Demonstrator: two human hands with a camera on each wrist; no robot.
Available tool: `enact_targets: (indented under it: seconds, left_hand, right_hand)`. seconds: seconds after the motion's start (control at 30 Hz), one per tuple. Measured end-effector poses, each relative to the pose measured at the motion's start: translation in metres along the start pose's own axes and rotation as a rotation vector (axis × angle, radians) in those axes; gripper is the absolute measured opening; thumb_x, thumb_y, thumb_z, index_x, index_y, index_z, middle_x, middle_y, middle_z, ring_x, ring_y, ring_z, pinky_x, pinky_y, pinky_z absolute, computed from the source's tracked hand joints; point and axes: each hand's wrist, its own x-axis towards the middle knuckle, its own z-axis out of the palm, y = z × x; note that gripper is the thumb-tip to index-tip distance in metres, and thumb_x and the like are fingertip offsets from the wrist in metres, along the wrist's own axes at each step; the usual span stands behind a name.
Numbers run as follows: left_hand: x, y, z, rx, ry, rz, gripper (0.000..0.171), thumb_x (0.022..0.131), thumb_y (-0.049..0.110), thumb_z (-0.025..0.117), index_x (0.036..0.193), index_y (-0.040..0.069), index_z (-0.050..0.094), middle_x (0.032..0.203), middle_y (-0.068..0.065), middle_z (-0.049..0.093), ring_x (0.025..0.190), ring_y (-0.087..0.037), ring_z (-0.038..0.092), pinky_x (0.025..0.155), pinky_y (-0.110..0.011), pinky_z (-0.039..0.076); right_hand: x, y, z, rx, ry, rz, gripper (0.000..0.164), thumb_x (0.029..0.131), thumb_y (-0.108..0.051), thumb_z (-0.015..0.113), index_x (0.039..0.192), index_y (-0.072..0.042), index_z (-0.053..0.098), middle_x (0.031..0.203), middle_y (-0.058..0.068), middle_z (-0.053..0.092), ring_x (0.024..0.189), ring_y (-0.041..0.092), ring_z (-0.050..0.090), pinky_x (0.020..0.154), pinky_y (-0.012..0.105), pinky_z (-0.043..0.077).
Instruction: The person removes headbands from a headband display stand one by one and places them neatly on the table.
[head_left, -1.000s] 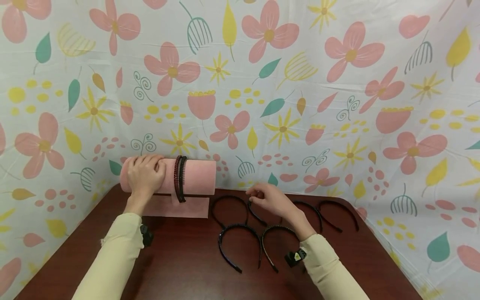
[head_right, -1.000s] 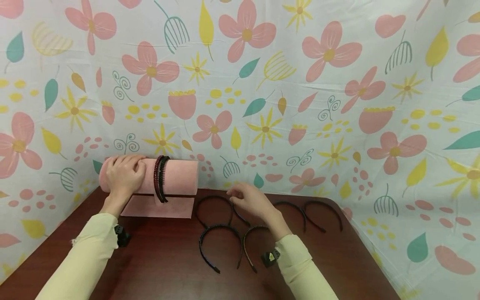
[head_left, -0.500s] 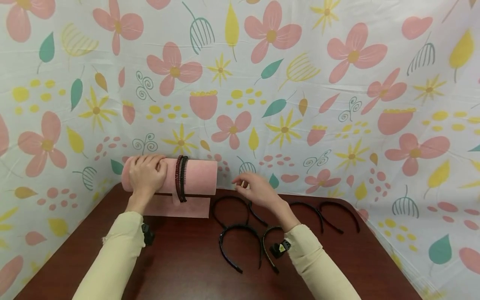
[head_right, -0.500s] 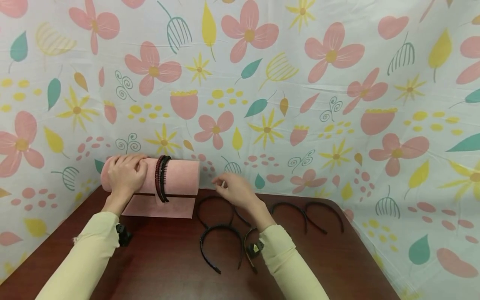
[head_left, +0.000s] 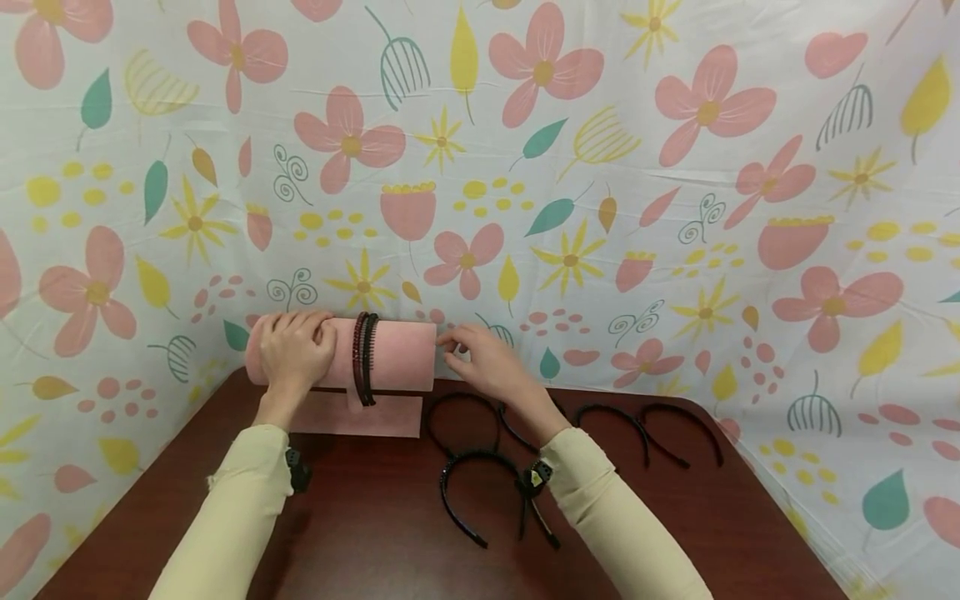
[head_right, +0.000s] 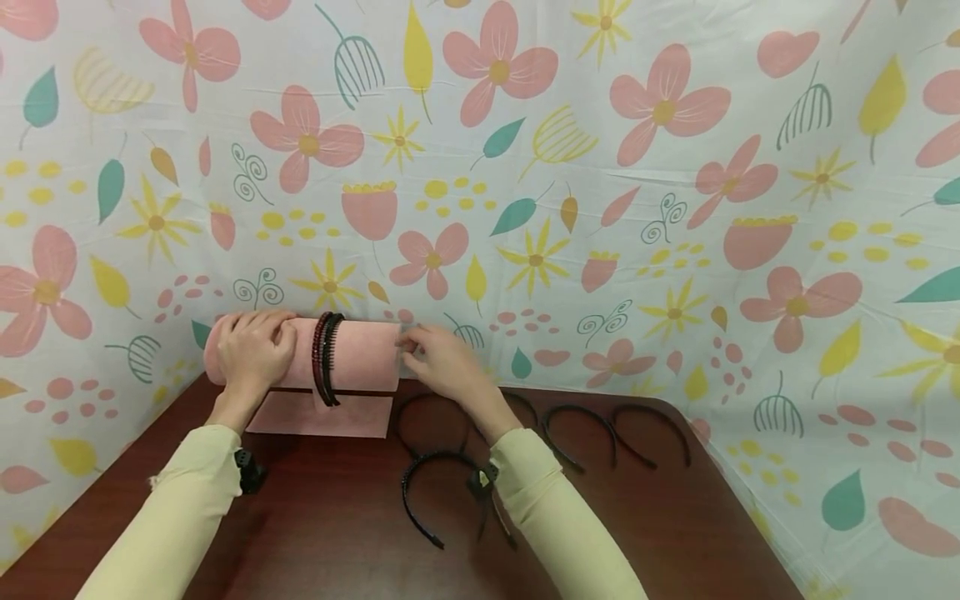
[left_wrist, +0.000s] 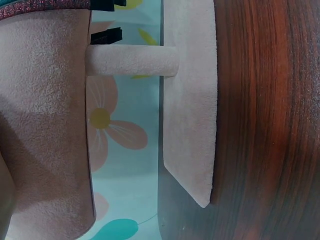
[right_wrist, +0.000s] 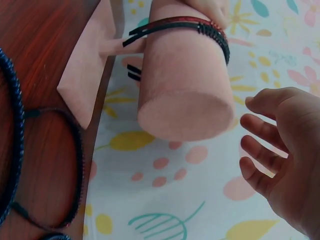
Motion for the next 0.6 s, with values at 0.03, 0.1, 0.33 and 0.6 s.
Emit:
enact_targets:
  seconds: [0.03,0.1,0.33,0.6]
  left_hand:
    - [0.000,0.000,0.000,0.000,-0.001,-0.001,0.030,0.088,0.024,0.052,0.092,0.009,0.078,0.095,-0.011,0.077,0.094,-0.034,0.068,0.100,-0.054,0.043]
    - [0.000,0.001,-0.001,-0.001,0.000,-0.001,0.030,0.089,0.024,0.053,0.092,0.009,0.078,0.095,-0.011,0.076,0.094,-0.034,0.068,0.100,-0.054,0.043]
    - [0.000,0.001,-0.003,0.006,0.005,0.011,0.031,0.089,0.023,0.051,0.093,0.009,0.078,0.095,-0.011,0.077,0.094,-0.034,0.069,0.099,-0.054,0.044]
    - [0.001,0.003,-0.003,0.013,0.013,0.020,0.031,0.090,0.023,0.051,0.092,0.008,0.078,0.094,-0.012,0.077,0.092,-0.035,0.069,0.098,-0.054,0.044]
  right_hand:
    - [0.003,-0.002,0.002,0.004,0.017,-0.017,0.022,0.096,-0.018,0.064,0.117,-0.013,0.070,0.104,0.000,0.067,0.097,0.021,0.062,0.085,0.035,0.052]
    - [0.009,-0.006,0.005,0.004,0.055,-0.052,0.022,0.095,-0.017,0.065,0.116,-0.012,0.070,0.104,0.001,0.067,0.098,0.022,0.062,0.087,0.035,0.051]
    - [0.033,-0.024,0.018,0.002,0.103,-0.125,0.025,0.092,-0.016,0.068,0.117,-0.009,0.069,0.105,0.005,0.066,0.098,0.023,0.060,0.084,0.034,0.051]
    - [0.059,-0.042,0.033,-0.040,0.057,-0.119,0.040,0.092,-0.028,0.070,0.128,-0.012,0.063,0.118,0.007,0.062,0.106,0.023,0.060,0.087,0.036,0.050]
